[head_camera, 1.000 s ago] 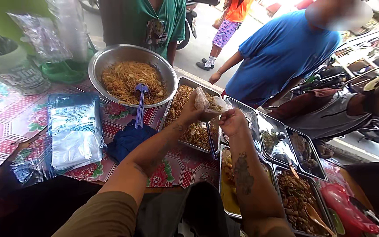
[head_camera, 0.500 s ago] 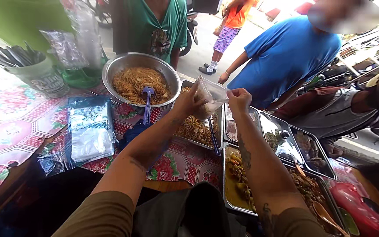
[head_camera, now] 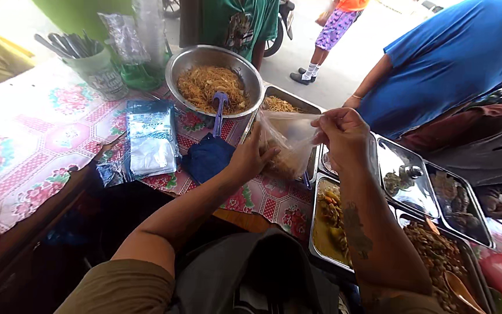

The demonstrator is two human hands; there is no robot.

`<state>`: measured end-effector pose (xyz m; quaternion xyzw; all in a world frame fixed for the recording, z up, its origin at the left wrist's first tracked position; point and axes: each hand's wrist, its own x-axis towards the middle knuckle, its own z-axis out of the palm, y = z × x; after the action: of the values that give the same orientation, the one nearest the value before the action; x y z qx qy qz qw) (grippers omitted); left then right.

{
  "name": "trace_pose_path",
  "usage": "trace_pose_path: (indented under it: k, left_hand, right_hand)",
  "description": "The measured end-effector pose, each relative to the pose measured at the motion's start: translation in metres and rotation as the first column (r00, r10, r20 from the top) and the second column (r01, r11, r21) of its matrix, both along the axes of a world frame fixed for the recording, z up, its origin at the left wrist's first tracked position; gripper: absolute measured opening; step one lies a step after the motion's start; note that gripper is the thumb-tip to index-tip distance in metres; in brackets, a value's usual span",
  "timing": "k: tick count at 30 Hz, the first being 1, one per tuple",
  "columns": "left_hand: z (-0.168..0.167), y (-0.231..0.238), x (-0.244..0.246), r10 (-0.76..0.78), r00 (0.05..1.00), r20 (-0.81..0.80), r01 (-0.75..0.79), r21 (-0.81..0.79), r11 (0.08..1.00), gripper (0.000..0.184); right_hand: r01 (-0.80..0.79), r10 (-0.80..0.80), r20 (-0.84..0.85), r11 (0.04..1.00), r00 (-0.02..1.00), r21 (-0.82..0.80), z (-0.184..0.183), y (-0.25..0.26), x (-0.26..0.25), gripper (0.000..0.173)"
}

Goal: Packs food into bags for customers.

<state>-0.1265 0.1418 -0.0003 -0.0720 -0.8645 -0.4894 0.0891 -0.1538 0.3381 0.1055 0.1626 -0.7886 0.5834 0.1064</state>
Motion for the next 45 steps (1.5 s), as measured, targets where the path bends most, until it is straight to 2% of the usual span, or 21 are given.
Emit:
trace_pose_path:
  k: [4, 6, 8, 9, 11, 12, 14, 18, 20, 22, 25, 26, 28, 30, 31, 34, 37, 40, 43, 44, 45]
  left_hand:
    - [-0.042, -0.005, 0.051, 0.032, 0.998, 0.045, -0.033, 0.04, 0.999, 0.087]
    - [-0.07, -0.006, 0.062, 0.052, 0.981, -0.185, -0.005, 0.243, 0.97, 0.08]
    - [-0.074, -0.005, 0.066, 0.074, 0.927, -0.367, 0.087, 0.404, 0.911, 0.066]
    - [-0.067, -0.003, 0.066, 0.07, 0.908, -0.413, 0.146, 0.469, 0.871, 0.059]
    - [-0.045, -0.001, 0.068, 0.024, 0.885, -0.465, 0.232, 0.485, 0.843, 0.043]
    - [-0.031, 0.0, 0.07, -0.006, 0.864, -0.503, 0.268, 0.45, 0.852, 0.035]
    - [0.002, 0.008, 0.074, -0.083, 0.797, -0.598, 0.331, 0.319, 0.888, 0.018]
    - [0.074, 0.042, 0.088, -0.237, 0.713, -0.66, 0.304, -0.014, 0.953, 0.007]
    - [0.097, 0.061, 0.095, -0.263, 0.691, -0.674, 0.254, -0.115, 0.96, 0.009]
    - [0.106, 0.069, 0.099, -0.239, 0.728, -0.643, 0.286, -0.033, 0.958, 0.031]
    - [0.093, 0.07, 0.106, -0.351, 0.859, -0.372, 0.456, 0.247, 0.855, 0.1]
    - [0.084, 0.073, 0.111, -0.396, 0.884, -0.247, 0.464, 0.37, 0.805, 0.1]
    - [0.073, 0.083, 0.119, -0.431, 0.9, -0.063, 0.394, 0.54, 0.744, 0.062]
    - [0.077, 0.086, 0.113, -0.412, 0.911, 0.039, 0.335, 0.513, 0.79, 0.024]
    - [0.084, 0.085, 0.106, -0.387, 0.92, 0.066, 0.328, 0.416, 0.848, 0.013]
    - [0.115, 0.084, 0.077, -0.302, 0.953, -0.008, 0.298, -0.144, 0.944, 0.022]
    - [0.144, 0.103, 0.062, -0.256, 0.908, -0.33, 0.15, -0.315, 0.937, 0.018]
    - [0.174, 0.125, 0.076, -0.211, 0.822, -0.53, 0.249, 0.001, 0.969, 0.008]
    - [0.186, 0.126, 0.105, -0.254, 0.807, -0.532, 0.429, 0.235, 0.872, 0.008]
    - [0.183, 0.119, 0.114, -0.294, 0.811, -0.505, 0.47, 0.264, 0.842, 0.009]
    - [0.176, 0.11, 0.12, -0.345, 0.819, -0.459, 0.5, 0.275, 0.821, 0.009]
  right_hand:
    - [-0.116, 0.116, 0.19, 0.993, 0.975, -0.014, -0.035, 0.009, 0.028, 0.016]
    - [-0.277, 0.255, 0.261, 0.96, 0.931, 0.049, -0.052, 0.022, 0.035, 0.048]
    - [-0.371, 0.292, 0.266, 0.869, 0.919, 0.327, -0.057, 0.032, 0.042, 0.085]
    - [-0.343, 0.278, 0.203, 0.809, 0.939, 0.478, -0.058, 0.036, 0.047, 0.081]
    - [-0.205, 0.285, -0.052, 0.793, 0.957, 0.574, -0.064, 0.04, 0.052, 0.032]
    - [-0.167, 0.288, -0.155, 0.832, 0.945, 0.529, -0.066, 0.044, 0.052, 0.013]
    - [-0.273, 0.325, -0.138, 0.914, 0.936, 0.302, -0.057, 0.051, 0.054, 0.006]
    - [-0.595, 0.586, 0.155, 0.804, 0.796, 0.014, -0.015, 0.053, 0.066, 0.059]
    - [-0.632, 0.625, 0.125, 0.774, 0.771, 0.029, -0.002, 0.049, 0.073, 0.036]
    - [-0.685, 0.686, 0.04, 0.727, 0.726, -0.043, 0.001, 0.052, 0.071, 0.02]
    - [-0.717, 0.72, -0.052, 0.679, 0.692, -0.157, 0.005, 0.052, 0.066, 0.016]
    - [-0.724, 0.722, -0.086, 0.667, 0.686, -0.176, 0.005, 0.052, 0.066, 0.014]
    - [-0.7, 0.691, -0.12, 0.693, 0.713, -0.172, 0.004, 0.057, 0.064, 0.016]
    - [-0.576, 0.573, -0.079, 0.791, 0.816, -0.207, 0.0, 0.068, 0.065, 0.017]
    - [-0.471, 0.482, -0.027, 0.842, 0.876, -0.264, -0.003, 0.075, 0.067, 0.017]
    - [-0.175, 0.242, 0.086, 0.866, 0.967, -0.469, -0.007, 0.1, 0.081, 0.015]
    - [-0.076, 0.154, 0.043, 0.688, 0.987, -0.722, -0.004, 0.109, 0.111, 0.021]
    - [-0.18, 0.416, 0.009, 0.412, 0.909, -0.893, -0.005, 0.097, 0.144, 0.024]
    - [-0.551, 0.887, -0.19, 0.084, 0.422, -0.83, -0.038, 0.07, 0.118, 0.007]
    - [-0.625, 0.927, -0.203, 0.042, 0.315, -0.78, -0.047, 0.06, 0.102, 0.011]
    - [-0.656, 0.93, -0.172, 0.091, 0.325, -0.75, -0.052, 0.055, 0.088, 0.012]
